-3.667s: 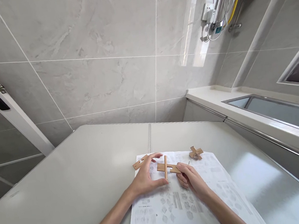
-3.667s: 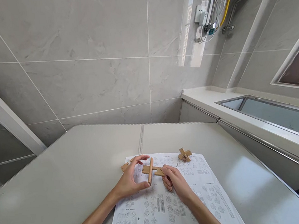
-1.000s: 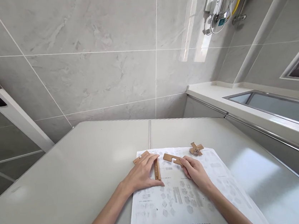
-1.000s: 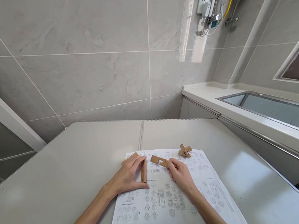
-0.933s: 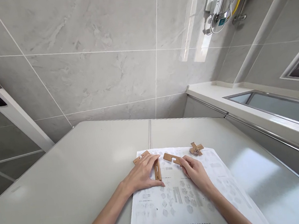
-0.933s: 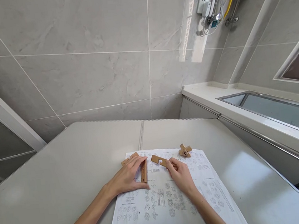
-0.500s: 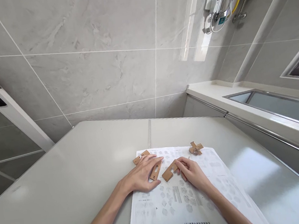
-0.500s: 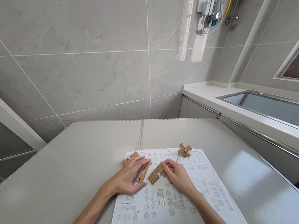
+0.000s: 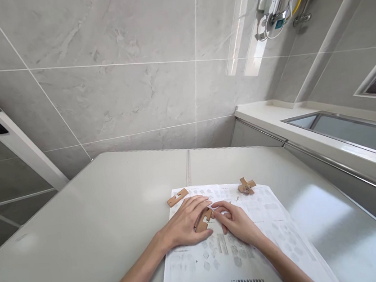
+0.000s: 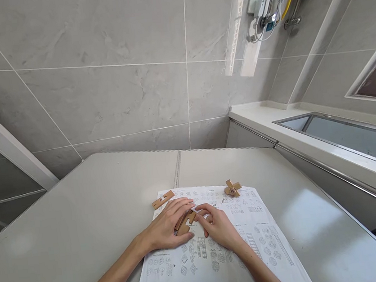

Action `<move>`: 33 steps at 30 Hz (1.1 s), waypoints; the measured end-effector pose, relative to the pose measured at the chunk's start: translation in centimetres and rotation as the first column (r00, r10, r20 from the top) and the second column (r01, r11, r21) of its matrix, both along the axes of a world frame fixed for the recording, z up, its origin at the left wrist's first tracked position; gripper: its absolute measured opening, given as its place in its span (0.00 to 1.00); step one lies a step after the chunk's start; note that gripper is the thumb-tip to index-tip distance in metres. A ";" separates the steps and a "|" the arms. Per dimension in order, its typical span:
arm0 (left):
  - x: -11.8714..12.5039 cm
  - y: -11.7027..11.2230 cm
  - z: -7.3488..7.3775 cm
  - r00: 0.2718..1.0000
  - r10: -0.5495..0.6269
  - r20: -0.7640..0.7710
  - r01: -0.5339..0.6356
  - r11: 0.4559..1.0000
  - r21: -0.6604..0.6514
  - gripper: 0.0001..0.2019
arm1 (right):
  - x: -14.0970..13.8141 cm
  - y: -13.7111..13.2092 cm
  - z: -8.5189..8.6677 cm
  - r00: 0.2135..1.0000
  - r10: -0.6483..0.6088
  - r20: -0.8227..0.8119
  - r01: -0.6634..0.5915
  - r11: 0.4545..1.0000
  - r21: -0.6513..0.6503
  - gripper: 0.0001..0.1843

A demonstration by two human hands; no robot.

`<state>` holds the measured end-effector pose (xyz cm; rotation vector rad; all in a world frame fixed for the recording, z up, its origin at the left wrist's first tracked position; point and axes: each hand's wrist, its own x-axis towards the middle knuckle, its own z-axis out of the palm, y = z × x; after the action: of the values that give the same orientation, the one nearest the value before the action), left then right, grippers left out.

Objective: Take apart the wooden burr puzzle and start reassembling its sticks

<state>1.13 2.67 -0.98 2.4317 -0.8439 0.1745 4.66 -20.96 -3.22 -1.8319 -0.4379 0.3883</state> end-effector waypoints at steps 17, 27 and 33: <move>0.7 0.5 -1.4 0.948 0.268 0.173 -0.272 0.962 -0.002 0.23 | -0.3 0.0 0.8 1.000 -0.005 -0.029 0.004 0.999 -0.033 0.12; 0.7 0.7 -1.6 0.916 0.359 0.181 -0.353 0.933 -0.067 0.34 | -0.3 -0.1 1.0 0.999 0.004 -0.033 -0.005 0.999 -0.033 0.14; 0.4 0.3 -0.6 0.937 0.292 0.191 -0.282 0.956 -0.076 0.32 | -0.2 -0.2 0.9 0.999 0.002 -0.036 -0.003 1.000 -0.017 0.14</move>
<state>1.52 2.99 -1.57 2.5106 -0.5533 0.5513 4.42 -21.13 -2.36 -1.8385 -0.4132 0.4270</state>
